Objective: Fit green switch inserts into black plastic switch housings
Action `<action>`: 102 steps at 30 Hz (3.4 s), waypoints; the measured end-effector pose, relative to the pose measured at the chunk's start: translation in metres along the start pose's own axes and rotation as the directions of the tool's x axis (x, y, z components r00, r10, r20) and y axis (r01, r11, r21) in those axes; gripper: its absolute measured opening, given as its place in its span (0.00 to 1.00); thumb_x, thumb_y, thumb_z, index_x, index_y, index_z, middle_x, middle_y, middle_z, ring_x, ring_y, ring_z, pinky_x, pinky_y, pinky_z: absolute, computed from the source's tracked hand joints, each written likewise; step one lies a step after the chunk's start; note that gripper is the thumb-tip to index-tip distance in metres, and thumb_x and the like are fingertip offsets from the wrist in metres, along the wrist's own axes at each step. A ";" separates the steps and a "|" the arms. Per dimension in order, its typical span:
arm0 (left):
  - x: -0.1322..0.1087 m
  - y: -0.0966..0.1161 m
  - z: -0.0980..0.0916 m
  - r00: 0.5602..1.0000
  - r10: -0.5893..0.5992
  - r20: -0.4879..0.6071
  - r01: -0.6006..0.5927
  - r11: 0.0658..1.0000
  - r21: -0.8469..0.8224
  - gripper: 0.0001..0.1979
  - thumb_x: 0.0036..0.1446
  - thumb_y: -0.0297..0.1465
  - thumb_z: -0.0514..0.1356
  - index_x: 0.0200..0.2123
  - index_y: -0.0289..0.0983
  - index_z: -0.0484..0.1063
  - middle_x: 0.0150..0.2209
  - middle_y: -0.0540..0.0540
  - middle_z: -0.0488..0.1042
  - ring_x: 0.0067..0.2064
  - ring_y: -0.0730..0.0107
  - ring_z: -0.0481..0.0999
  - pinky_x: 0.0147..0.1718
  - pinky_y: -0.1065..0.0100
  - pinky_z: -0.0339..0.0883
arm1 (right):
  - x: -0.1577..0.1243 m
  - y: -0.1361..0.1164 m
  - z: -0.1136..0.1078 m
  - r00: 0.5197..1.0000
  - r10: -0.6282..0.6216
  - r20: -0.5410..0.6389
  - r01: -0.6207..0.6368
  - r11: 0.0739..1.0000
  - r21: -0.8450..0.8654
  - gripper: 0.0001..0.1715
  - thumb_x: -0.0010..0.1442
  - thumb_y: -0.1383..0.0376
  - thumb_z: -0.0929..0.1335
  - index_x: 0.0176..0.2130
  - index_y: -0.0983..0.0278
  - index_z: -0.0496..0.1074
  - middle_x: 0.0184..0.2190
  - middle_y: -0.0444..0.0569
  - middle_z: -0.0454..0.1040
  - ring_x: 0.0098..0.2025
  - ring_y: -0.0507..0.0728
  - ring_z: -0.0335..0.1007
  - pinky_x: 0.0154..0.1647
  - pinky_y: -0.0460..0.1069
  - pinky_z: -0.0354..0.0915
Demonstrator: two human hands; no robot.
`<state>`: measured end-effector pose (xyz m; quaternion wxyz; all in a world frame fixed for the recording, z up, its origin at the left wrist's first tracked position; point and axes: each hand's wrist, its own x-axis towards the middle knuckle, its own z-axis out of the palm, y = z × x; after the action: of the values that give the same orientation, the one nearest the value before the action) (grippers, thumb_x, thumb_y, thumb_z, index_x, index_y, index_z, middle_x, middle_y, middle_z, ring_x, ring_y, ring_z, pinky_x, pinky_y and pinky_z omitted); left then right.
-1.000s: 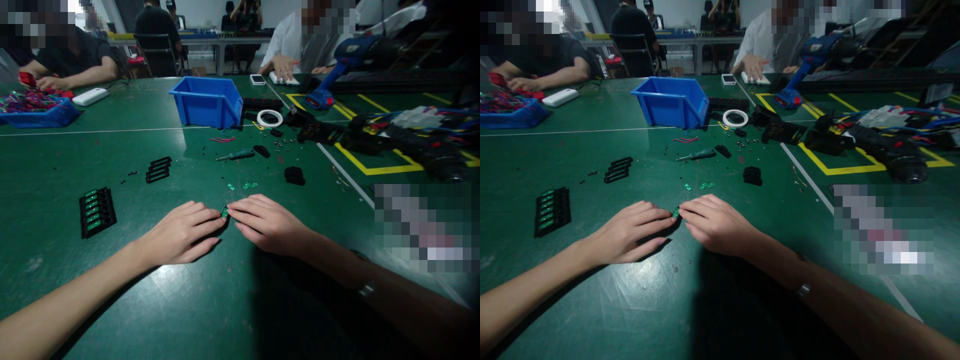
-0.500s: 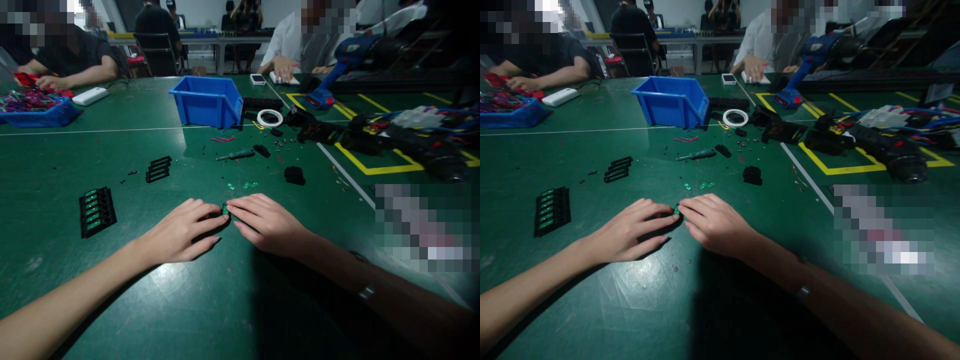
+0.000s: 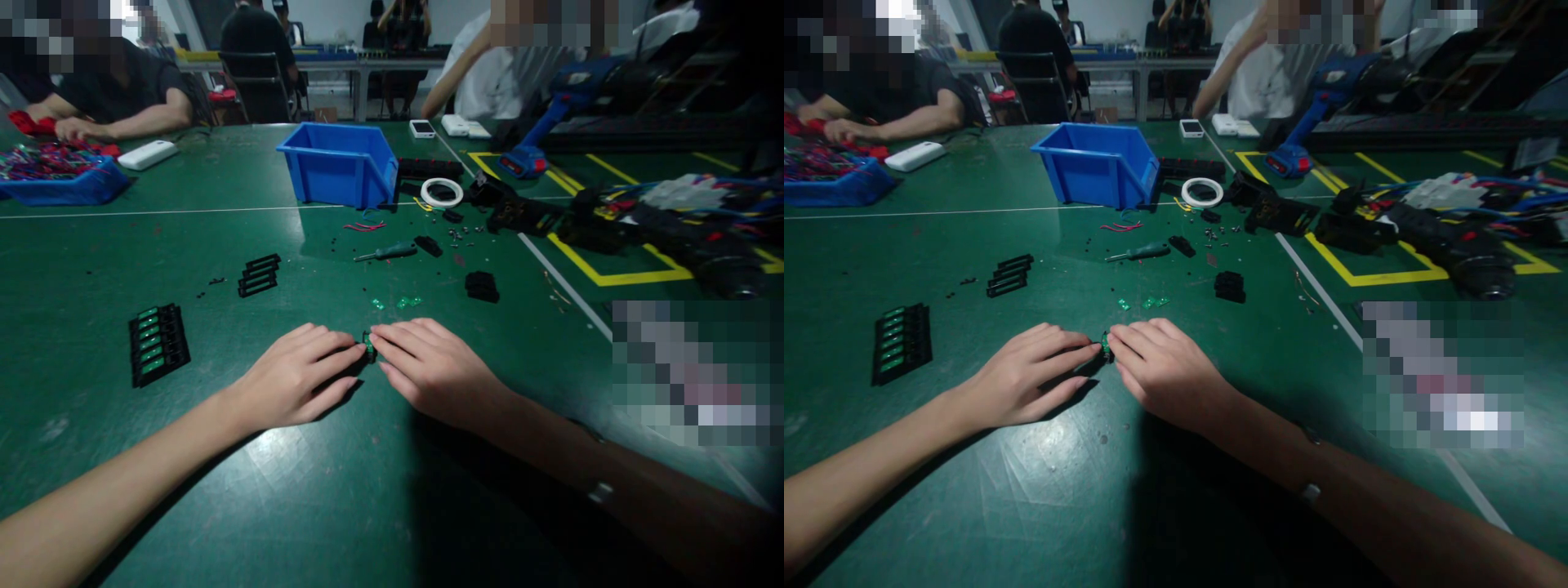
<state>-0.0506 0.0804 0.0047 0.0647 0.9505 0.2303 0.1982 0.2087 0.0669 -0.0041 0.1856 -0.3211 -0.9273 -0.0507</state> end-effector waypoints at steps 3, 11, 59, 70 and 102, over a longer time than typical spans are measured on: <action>0.002 0.002 0.000 1.000 0.011 0.024 -0.013 0.997 0.070 0.21 0.68 0.34 0.57 0.60 0.32 0.69 0.54 0.35 0.76 0.46 0.57 0.75 0.44 0.56 0.70 | -0.001 0.000 0.001 1.000 -0.003 -0.002 0.003 1.000 -0.006 0.18 0.69 0.69 0.65 0.56 0.74 0.74 0.55 0.60 0.76 0.54 0.66 0.72 0.54 0.61 0.66; 0.005 0.006 0.001 0.999 0.034 0.038 -0.040 0.987 0.156 0.21 0.69 0.34 0.56 0.60 0.30 0.68 0.55 0.35 0.76 0.46 0.56 0.74 0.45 0.55 0.70 | -0.001 -0.001 0.002 1.000 0.011 0.017 -0.011 1.000 0.005 0.19 0.69 0.70 0.64 0.57 0.74 0.73 0.56 0.59 0.75 0.54 0.65 0.72 0.55 0.60 0.66; 0.020 0.023 0.006 0.996 -0.061 0.060 0.044 0.966 0.254 0.11 0.71 0.26 0.51 0.42 0.32 0.74 0.39 0.42 0.77 0.38 0.62 0.72 0.37 0.58 0.63 | 0.002 -0.017 -0.003 0.989 0.013 0.147 0.013 0.984 -0.175 0.23 0.65 0.72 0.66 0.58 0.79 0.71 0.58 0.67 0.73 0.55 0.69 0.72 0.56 0.63 0.69; 0.017 0.019 0.011 0.995 -0.090 0.029 0.084 0.981 0.176 0.09 0.69 0.26 0.54 0.47 0.31 0.73 0.45 0.41 0.78 0.40 0.61 0.73 0.35 0.58 0.64 | -0.005 0.000 -0.003 1.000 0.010 0.012 -0.011 0.990 0.143 0.22 0.69 0.71 0.64 0.61 0.69 0.68 0.60 0.60 0.73 0.60 0.64 0.71 0.59 0.61 0.71; 0.017 0.010 0.009 0.987 -0.159 0.025 0.155 0.981 0.115 0.19 0.72 0.27 0.44 0.54 0.32 0.71 0.36 0.40 0.76 0.32 0.62 0.74 0.28 0.62 0.77 | -0.003 0.023 0.000 0.979 0.109 0.169 -0.177 0.868 0.465 0.30 0.70 0.68 0.65 0.68 0.68 0.56 0.64 0.59 0.69 0.66 0.60 0.63 0.64 0.59 0.66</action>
<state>-0.0289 0.0794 0.0043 0.0302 0.9347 0.3145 0.1630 0.2245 0.0833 -0.0058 0.1979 -0.3361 -0.8952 0.2155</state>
